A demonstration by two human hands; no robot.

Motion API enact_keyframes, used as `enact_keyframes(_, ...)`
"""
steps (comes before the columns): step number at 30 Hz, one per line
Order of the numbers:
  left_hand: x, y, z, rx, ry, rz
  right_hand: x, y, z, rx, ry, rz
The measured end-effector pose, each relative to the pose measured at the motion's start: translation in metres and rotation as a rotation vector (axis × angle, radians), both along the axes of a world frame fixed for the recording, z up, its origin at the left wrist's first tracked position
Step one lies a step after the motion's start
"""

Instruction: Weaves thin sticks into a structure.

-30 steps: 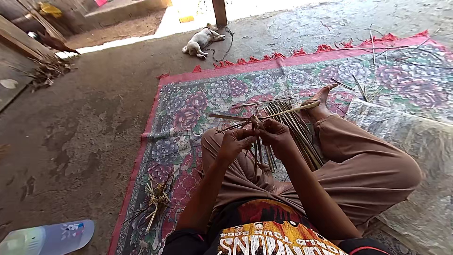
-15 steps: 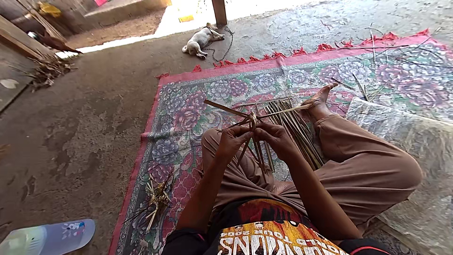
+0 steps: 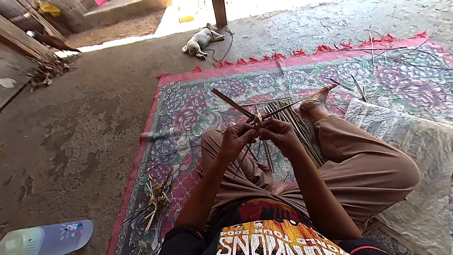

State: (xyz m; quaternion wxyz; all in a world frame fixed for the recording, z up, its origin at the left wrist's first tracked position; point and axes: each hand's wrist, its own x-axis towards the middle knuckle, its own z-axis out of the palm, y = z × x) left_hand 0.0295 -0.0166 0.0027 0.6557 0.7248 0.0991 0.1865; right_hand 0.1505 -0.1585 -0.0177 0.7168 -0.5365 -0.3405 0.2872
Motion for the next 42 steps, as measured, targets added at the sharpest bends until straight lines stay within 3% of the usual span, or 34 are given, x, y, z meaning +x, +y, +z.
enact_keyframes(3, 0.001, -0.005, 0.002, -0.086, -0.012, -0.036, 0.001, 0.000, -0.001, -0.010, -0.065, -0.032)
enact_keyframes(9, 0.000, -0.003, 0.007, -0.047, -0.044, -0.029, 0.005, -0.007, 0.008, -0.020, -0.065, 0.059)
enact_keyframes(14, -0.003, 0.012, 0.021, -0.008, -0.077, -0.234, 0.007, -0.016, 0.024, -0.060, -0.242, 0.047)
enact_keyframes(17, 0.006, 0.019, 0.037, -0.014, -0.036, -0.305, -0.005, -0.016, 0.036, -0.116, -0.478, -0.196)
enact_keyframes(19, 0.016, 0.022, 0.048, -0.124, -0.045, -0.261, -0.015, -0.021, 0.048, -0.102, -0.669, -0.418)
enact_keyframes(21, 0.023, 0.025, 0.060, -0.295, -0.055, -0.186, -0.023, -0.028, 0.063, 0.033, -0.820, -0.572)
enact_keyframes(23, 0.026, 0.027, 0.073, -0.381, -0.078, -0.110, -0.030, -0.032, 0.072, 0.180, -0.870, -0.563)
enact_keyframes(25, 0.028, 0.031, 0.080, -0.426, -0.131, -0.079, -0.033, -0.029, 0.066, 0.182, -0.816, -0.409)
enact_keyframes(28, 0.026, 0.034, 0.086, -0.504, -0.230, -0.103, -0.024, -0.008, 0.033, -0.135, -0.662, -0.180)
enact_keyframes(30, 0.022, 0.033, 0.089, -0.557, -0.269, -0.127, -0.016, 0.014, 0.005, -0.239, -0.417, -0.048)
enact_keyframes(32, 0.019, 0.033, 0.088, -0.602, -0.303, -0.180, -0.011, 0.035, -0.021, -0.107, -0.040, 0.031)
enact_keyframes(34, 0.019, 0.033, 0.084, -0.630, -0.300, -0.186, -0.009, 0.050, -0.037, 0.107, 0.200, 0.009)
enact_keyframes(37, 0.019, 0.032, 0.075, -0.667, -0.235, -0.140, -0.008, 0.054, -0.034, 0.307, 0.301, -0.075)
enact_keyframes(42, 0.015, 0.025, 0.056, -0.653, -0.130, -0.108, -0.010, 0.051, -0.029, 0.441, 0.268, -0.187)
